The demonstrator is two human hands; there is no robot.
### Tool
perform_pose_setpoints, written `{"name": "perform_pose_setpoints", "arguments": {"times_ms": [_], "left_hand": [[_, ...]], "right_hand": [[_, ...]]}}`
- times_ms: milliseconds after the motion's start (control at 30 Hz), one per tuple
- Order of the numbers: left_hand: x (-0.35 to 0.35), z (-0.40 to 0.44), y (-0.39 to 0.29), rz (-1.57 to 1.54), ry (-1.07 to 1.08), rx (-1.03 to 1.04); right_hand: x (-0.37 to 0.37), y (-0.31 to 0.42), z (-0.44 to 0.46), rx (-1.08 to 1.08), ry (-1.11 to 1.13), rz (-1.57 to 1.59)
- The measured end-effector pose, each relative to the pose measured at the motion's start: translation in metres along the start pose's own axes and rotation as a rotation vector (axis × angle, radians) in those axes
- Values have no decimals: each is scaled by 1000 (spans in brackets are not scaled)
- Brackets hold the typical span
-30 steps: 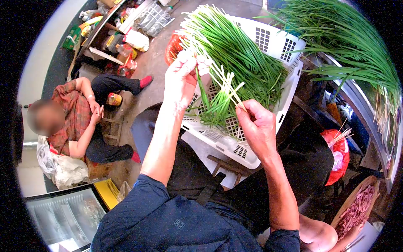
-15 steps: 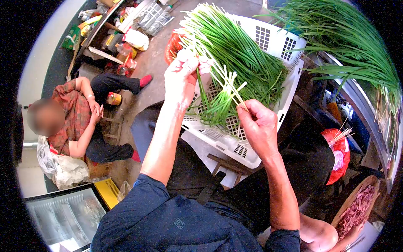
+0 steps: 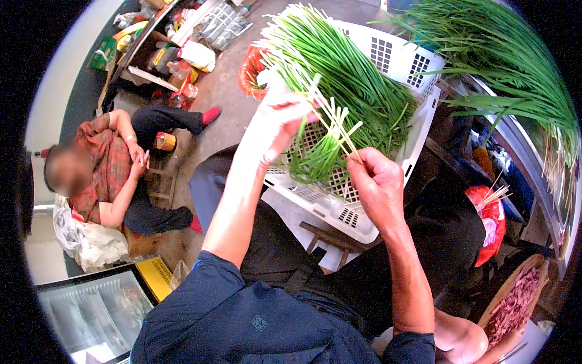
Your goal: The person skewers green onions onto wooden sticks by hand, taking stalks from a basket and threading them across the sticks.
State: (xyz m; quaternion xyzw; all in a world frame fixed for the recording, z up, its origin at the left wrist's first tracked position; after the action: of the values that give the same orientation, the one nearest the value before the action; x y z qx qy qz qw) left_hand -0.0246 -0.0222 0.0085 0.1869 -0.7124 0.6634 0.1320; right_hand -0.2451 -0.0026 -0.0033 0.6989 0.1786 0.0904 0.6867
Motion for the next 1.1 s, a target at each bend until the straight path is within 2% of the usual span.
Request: {"name": "perform_pose_setpoints", "arguments": {"times_ms": [133, 200, 267, 333, 367, 400, 467, 567, 600, 667, 700, 767, 800, 867, 933, 1000, 1033, 1067, 1100], "left_hand": [[18, -4, 21, 52, 108, -199], [3, 3, 23, 69, 186, -197], [-8, 19, 22, 91, 99, -199], [-43, 51, 42, 429, -127, -7], [-46, 57, 40, 713, -366, 11], [-44, 61, 36, 843, -462, 70], [-74, 86, 53, 1192, -522, 219], [-64, 86, 46, 1356, -541, 112], [-61, 87, 46, 1355, -538, 110], [-53, 87, 42, 1566, -608, 191], [-52, 87, 41, 1565, -607, 190], [-54, 87, 40, 1295, -610, 38], [-56, 84, 40, 1296, -607, 39], [-62, 71, 40, 1148, -594, 132], [-58, 56, 25, 1119, -608, 117], [-49, 43, 10, 751, -422, 247], [-50, 43, 8, 664, -358, 348], [-49, 41, 4, 663, -359, 352], [-42, 37, -2, 470, -256, 384]], "right_hand": [[-2, 2, 3, 13, -30, 26], [-2, 4, 3, 28, -30, -9], [-1, 0, 7, -36, -72, -72], [-3, 2, 7, -39, -84, -78], [-3, 3, 7, -42, -89, -85], [-3, 4, 7, -40, -90, -85], [-2, 7, 7, -42, -105, -115], [-3, 6, 5, -46, -119, -104], [-4, 6, 5, -43, -120, -105], [-4, 7, 5, -43, -111, -116], [-4, 6, 5, -42, -112, -117], [-6, 3, 5, -67, -114, -97], [-7, 3, 5, -66, -117, -97], [-6, 4, 5, -75, -125, -114], [-4, 6, 5, -58, -122, -95], [-5, 7, 5, -44, -95, -100], [-5, 4, 5, -46, -89, -96], [-5, 5, 5, -50, -88, -98], [-4, 6, 5, -47, -87, -88]]}}
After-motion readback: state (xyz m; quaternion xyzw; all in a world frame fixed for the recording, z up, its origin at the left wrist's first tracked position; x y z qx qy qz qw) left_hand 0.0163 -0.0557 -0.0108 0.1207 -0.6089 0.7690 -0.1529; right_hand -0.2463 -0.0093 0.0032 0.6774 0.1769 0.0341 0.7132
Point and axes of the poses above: each hand's wrist, its own z-axis towards the middle knuckle, its own x-axis out of the palm, y = z × x, the point moved 2 cm from there along z, towards the middle knuckle, and after that the axes turned 3 degrees about y, right-handed, at the moved point
